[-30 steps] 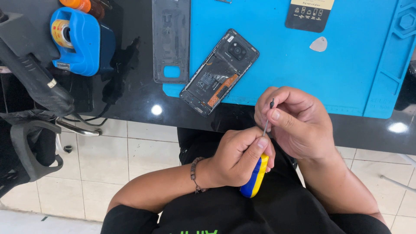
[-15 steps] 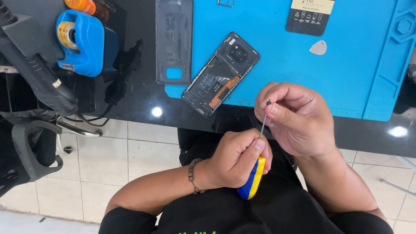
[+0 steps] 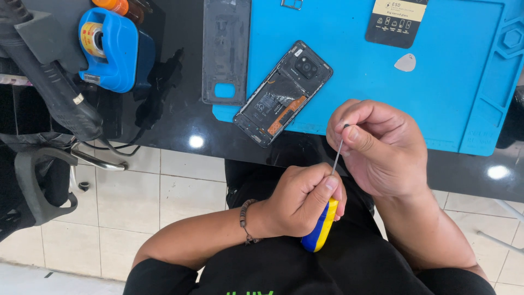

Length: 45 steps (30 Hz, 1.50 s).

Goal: The person is disassembling a smartphone by first prying off the back cover and then using a screwdriver to remove the internal screws.

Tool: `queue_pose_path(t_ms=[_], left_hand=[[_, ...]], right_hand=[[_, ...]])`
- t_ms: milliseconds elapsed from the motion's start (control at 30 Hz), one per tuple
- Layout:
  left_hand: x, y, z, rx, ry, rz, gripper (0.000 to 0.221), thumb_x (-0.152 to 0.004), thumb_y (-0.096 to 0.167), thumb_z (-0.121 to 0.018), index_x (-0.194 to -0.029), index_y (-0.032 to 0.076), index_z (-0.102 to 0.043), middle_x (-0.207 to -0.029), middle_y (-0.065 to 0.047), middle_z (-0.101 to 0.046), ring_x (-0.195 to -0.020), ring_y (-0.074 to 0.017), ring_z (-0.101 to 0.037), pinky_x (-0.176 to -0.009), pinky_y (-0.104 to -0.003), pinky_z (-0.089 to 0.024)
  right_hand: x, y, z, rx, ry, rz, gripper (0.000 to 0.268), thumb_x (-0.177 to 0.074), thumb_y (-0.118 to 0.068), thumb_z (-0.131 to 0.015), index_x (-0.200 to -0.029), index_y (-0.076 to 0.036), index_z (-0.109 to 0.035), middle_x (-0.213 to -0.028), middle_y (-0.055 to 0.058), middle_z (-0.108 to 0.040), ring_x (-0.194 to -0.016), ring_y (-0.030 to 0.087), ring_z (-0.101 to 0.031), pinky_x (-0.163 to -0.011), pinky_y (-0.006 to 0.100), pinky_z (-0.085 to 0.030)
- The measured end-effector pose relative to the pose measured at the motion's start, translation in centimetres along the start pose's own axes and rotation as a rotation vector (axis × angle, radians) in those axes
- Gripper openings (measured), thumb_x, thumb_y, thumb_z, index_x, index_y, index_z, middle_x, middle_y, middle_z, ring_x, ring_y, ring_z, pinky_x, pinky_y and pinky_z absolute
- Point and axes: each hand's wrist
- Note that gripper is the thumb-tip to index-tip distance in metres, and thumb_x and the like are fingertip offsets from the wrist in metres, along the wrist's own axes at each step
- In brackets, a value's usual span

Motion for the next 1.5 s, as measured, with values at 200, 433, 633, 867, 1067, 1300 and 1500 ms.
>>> queue_pose_path(t_ms=[200, 433, 633, 867, 1067, 1300, 1500], left_hand=[[0.0, -0.3, -0.1, 0.010, 0.000, 0.002, 0.037, -0.110, 0.020, -0.035, -0.081, 0.003, -0.051, -0.070, -0.008, -0.063, -0.060, -0.0190, -0.062, -0.061, -0.028, -0.053], [0.0, -0.4, -0.2, 0.001, -0.016, -0.025, 0.038, -0.111, 0.020, -0.034, -0.083, 0.003, -0.052, -0.070, -0.008, -0.063, -0.061, -0.0187, -0.061, -0.064, -0.029, -0.052], [0.0, -0.9, -0.1, 0.036, -0.037, 0.005, 0.036, -0.110, 0.018, -0.037, -0.080, 0.004, -0.050, -0.072, -0.009, -0.063, -0.060, -0.0184, -0.062, -0.060, -0.027, -0.052], [-0.5, -1.2, 0.3, 0.109, 0.058, 0.005, 0.036, -0.111, 0.021, -0.038, -0.082, 0.004, -0.052, -0.073, -0.010, -0.064, -0.060, -0.0184, -0.062, -0.058, -0.027, -0.053], [-1.4, -1.1, 0.6, 0.122, 0.154, 0.006, 0.035, -0.110, 0.021, -0.039, -0.082, 0.005, -0.051, -0.072, -0.010, -0.063, -0.058, -0.0173, -0.061, -0.057, -0.028, -0.052], [-3.5, -0.5, 0.0, 0.039, 0.227, -0.048, 0.037, -0.110, 0.026, -0.040, -0.084, 0.006, -0.056, -0.076, -0.007, -0.065, -0.062, -0.0179, -0.064, -0.058, -0.027, -0.052], [-5.2, 2.1, -0.2, -0.242, 0.380, -0.277, 0.035, -0.112, 0.025, -0.035, -0.091, 0.007, -0.057, -0.085, -0.007, -0.062, -0.076, -0.0208, -0.062, -0.077, -0.033, -0.051]], right_hand=[[0.2, 0.1, -0.1, 0.011, 0.054, 0.004, 0.010, -0.099, -0.016, -0.069, -0.100, -0.006, -0.067, -0.077, 0.007, -0.056, -0.070, 0.017, -0.049, -0.065, 0.028, -0.040], [0.3, -0.3, -0.3, 0.029, 0.087, 0.029, 0.009, -0.099, -0.016, -0.070, -0.099, -0.007, -0.068, -0.079, 0.006, -0.056, -0.071, 0.016, -0.049, -0.066, 0.027, -0.041], [-0.7, -4.1, 5.0, 0.079, 0.350, 0.297, 0.012, -0.115, -0.023, -0.060, -0.106, -0.016, -0.061, -0.093, -0.002, -0.053, -0.074, 0.009, -0.045, -0.066, 0.022, -0.037], [2.4, -4.4, 9.9, 0.955, 0.421, 0.260, 0.044, -0.121, -0.007, -0.042, -0.079, 0.000, -0.046, -0.073, 0.014, -0.044, -0.068, 0.024, -0.046, -0.065, 0.034, -0.035], [3.9, -4.7, 12.0, 1.682, 0.349, 0.168, 0.010, -0.124, 0.010, -0.065, -0.131, 0.016, -0.063, -0.117, 0.027, -0.057, -0.101, 0.036, -0.057, -0.082, 0.044, -0.046], [6.1, -3.7, 12.3, 1.588, 0.345, 0.499, 0.012, -0.131, 0.026, -0.055, -0.136, 0.029, -0.065, -0.129, 0.040, -0.060, -0.120, 0.048, -0.061, -0.102, 0.048, -0.049], [6.3, 0.6, 4.8, 0.474, -0.073, 0.006, 0.082, -0.095, -0.046, -0.057, -0.150, 0.010, -0.034, -0.146, 0.025, -0.054, -0.138, 0.033, -0.056, -0.114, 0.040, -0.047]])
Point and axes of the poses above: each hand's wrist, its own x-axis away from the middle knuckle, its own z-axis out of the back of the hand, y = z × x
